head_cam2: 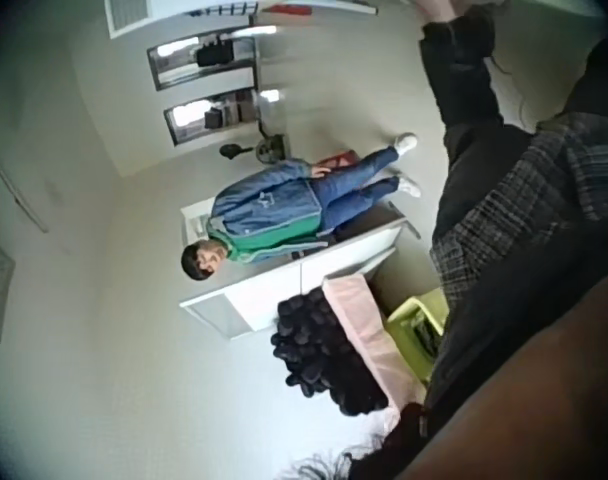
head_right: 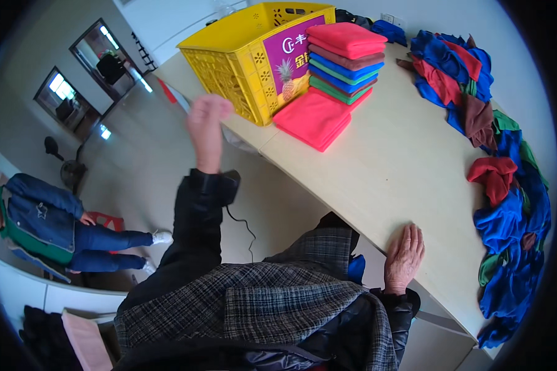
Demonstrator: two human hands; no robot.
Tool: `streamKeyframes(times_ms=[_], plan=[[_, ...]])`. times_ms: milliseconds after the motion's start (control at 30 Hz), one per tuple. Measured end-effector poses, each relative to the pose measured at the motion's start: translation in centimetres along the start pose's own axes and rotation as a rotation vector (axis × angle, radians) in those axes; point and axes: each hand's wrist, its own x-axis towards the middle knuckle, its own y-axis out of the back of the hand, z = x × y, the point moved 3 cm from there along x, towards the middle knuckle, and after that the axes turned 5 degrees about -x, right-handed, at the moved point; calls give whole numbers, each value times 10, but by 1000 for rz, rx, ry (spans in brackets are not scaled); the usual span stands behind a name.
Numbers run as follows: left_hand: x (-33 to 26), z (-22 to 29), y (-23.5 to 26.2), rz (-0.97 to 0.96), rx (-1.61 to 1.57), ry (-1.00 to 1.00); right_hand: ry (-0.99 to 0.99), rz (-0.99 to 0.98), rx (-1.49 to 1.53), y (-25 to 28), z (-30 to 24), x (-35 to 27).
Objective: Fold fabric items and stack them on a table and into a crate.
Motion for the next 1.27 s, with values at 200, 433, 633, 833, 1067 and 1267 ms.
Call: streamKeyframes(times_ms=[200, 433, 633, 833, 1067, 1267], plan=[[9, 91, -8, 182, 238, -313, -2, 102, 19, 5, 11, -17], [-130, -29, -63, -363, 371, -11, 44, 113, 188, 21, -3, 0], [-220, -45, -169, -826, 234, -18, 94, 74, 364, 37, 64, 6], [-235, -76, -181, -932, 336, 16, -261, 171, 442, 64, 183, 68], [-238, -81, -194, -877, 378, -132, -479, 426, 23, 94, 304, 165], [-241, -88, -200, -875, 440, -93, -733, 213, -55, 67, 349, 207]])
